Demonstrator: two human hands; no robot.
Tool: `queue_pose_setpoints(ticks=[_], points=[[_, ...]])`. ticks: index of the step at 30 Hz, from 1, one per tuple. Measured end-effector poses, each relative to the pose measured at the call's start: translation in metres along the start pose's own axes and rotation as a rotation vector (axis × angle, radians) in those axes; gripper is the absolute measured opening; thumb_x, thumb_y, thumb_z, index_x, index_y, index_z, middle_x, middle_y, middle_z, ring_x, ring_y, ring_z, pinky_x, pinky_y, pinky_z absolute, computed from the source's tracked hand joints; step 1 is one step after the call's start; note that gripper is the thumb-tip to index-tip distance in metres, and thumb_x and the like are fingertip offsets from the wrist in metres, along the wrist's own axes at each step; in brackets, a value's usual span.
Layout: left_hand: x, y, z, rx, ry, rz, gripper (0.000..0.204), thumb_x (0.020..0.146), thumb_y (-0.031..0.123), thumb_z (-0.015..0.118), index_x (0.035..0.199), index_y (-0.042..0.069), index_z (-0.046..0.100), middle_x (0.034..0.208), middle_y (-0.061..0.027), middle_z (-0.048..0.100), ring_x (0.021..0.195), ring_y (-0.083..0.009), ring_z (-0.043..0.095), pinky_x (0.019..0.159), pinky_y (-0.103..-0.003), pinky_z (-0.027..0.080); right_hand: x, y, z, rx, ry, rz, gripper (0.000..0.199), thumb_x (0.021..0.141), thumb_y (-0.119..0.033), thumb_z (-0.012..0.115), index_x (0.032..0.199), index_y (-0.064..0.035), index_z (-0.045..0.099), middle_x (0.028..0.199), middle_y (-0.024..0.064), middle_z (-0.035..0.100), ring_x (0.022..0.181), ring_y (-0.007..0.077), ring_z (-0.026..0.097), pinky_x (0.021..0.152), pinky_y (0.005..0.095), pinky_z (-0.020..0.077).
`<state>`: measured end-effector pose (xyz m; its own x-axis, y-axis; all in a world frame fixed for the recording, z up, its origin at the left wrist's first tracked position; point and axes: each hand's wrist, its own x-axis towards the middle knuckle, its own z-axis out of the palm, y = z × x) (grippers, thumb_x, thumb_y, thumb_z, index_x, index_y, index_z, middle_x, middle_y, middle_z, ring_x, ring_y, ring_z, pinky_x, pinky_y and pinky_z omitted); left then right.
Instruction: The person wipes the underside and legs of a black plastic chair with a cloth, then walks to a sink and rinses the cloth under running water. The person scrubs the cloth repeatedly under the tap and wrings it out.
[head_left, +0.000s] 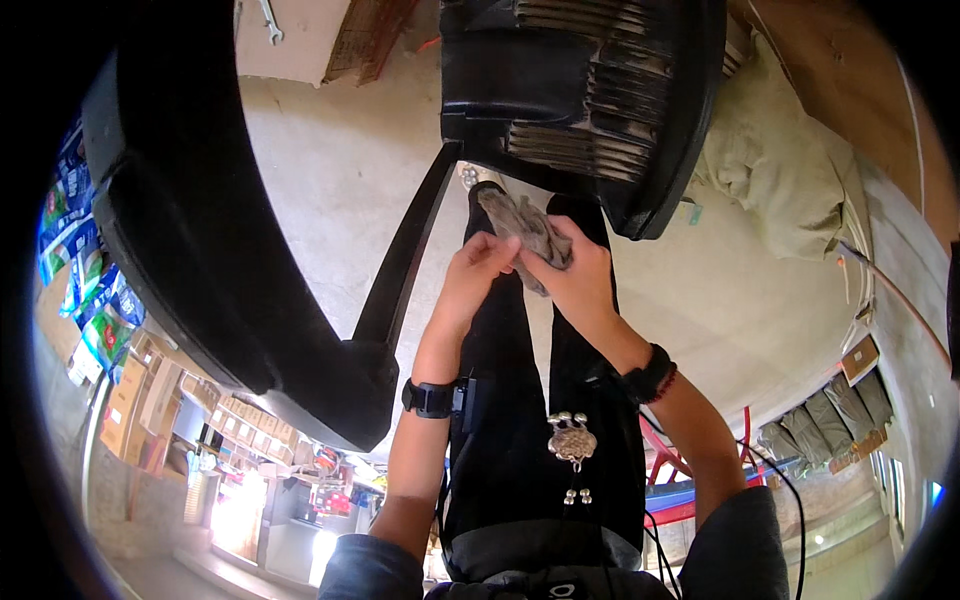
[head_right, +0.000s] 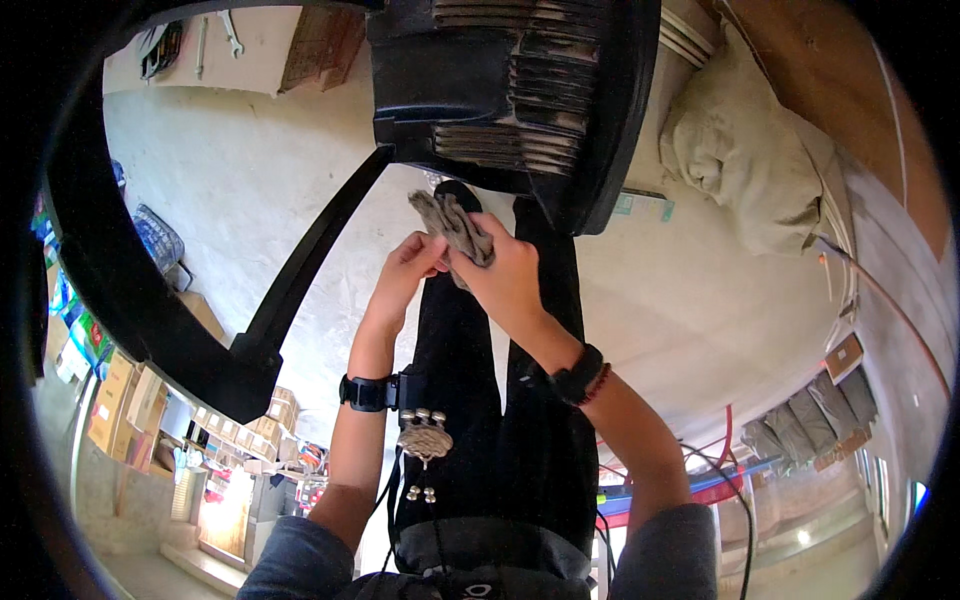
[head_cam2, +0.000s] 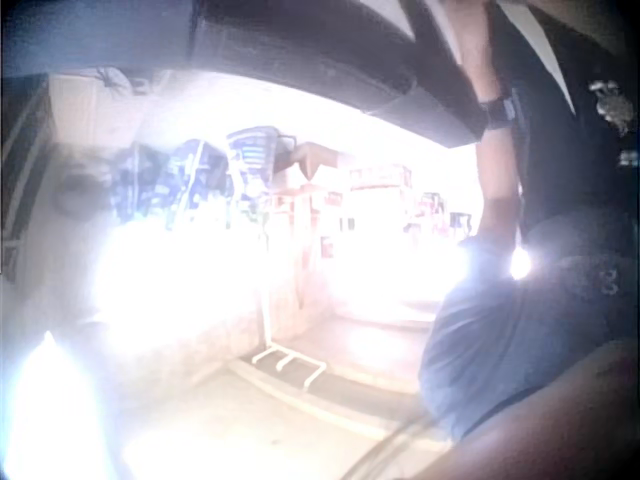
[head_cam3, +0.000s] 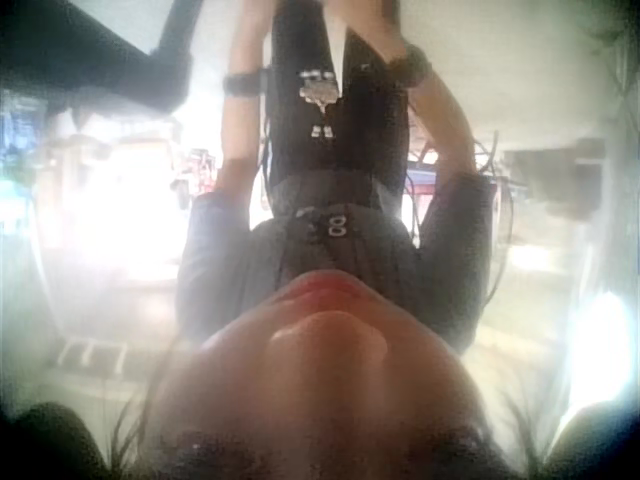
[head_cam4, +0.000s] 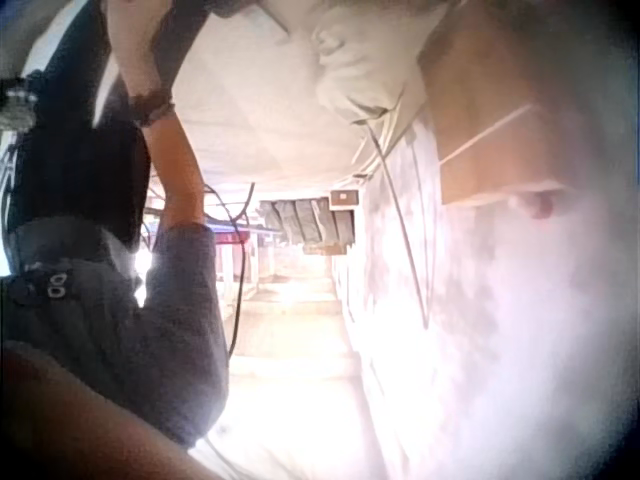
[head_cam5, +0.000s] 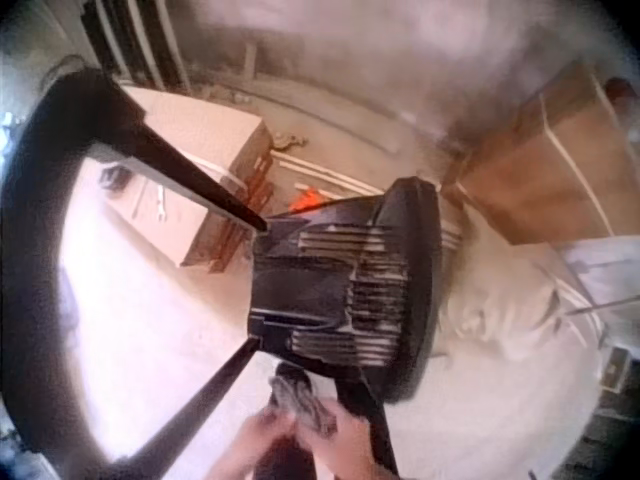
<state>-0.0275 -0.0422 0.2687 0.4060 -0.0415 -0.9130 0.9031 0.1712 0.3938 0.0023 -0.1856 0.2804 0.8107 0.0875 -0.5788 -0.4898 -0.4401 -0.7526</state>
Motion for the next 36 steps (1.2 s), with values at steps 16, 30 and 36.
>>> queue_pose_setpoints(ticks=[16,30,36], points=[[0.03,0.053,0.017,0.107,0.21,0.133,0.032,0.093,0.026,0.04,0.098,-0.001,0.056,0.091,-0.0058,0.058,0.084,-0.0106,0.052,0.077,-0.023,0.04,0.079,-0.044,0.011,-0.323,0.123,-0.574,0.044,0.061,0.0,0.059,0.104,-0.0056,0.051,0.104,0.0137,0.057,0.103,0.0317,0.049,0.089,0.0408,0.0353],[0.014,0.088,0.059,0.654,0.462,0.784,0.066,0.068,0.006,0.071,0.125,0.003,0.038,0.105,-0.0138,0.051,0.097,-0.0241,0.052,0.079,-0.029,0.042,0.094,-0.052,-0.061,-0.613,-0.063,-0.658,0.047,0.065,-0.002,0.062,0.11,-0.0038,0.051,0.105,0.0118,0.057,0.1,0.0263,0.052,0.085,0.036,0.0392],[0.015,0.093,0.058,0.954,0.322,0.881,0.089,0.059,0.006,0.074,0.133,0.001,0.026,0.13,-0.0173,0.037,0.123,-0.0315,0.034,0.097,-0.048,0.026,0.094,-0.041,-0.054,-0.872,-0.005,-0.793,0.047,0.067,-0.011,0.06,0.111,0.0008,0.048,0.105,0.0128,0.056,0.1,0.0247,0.051,0.087,0.0339,0.0372]])
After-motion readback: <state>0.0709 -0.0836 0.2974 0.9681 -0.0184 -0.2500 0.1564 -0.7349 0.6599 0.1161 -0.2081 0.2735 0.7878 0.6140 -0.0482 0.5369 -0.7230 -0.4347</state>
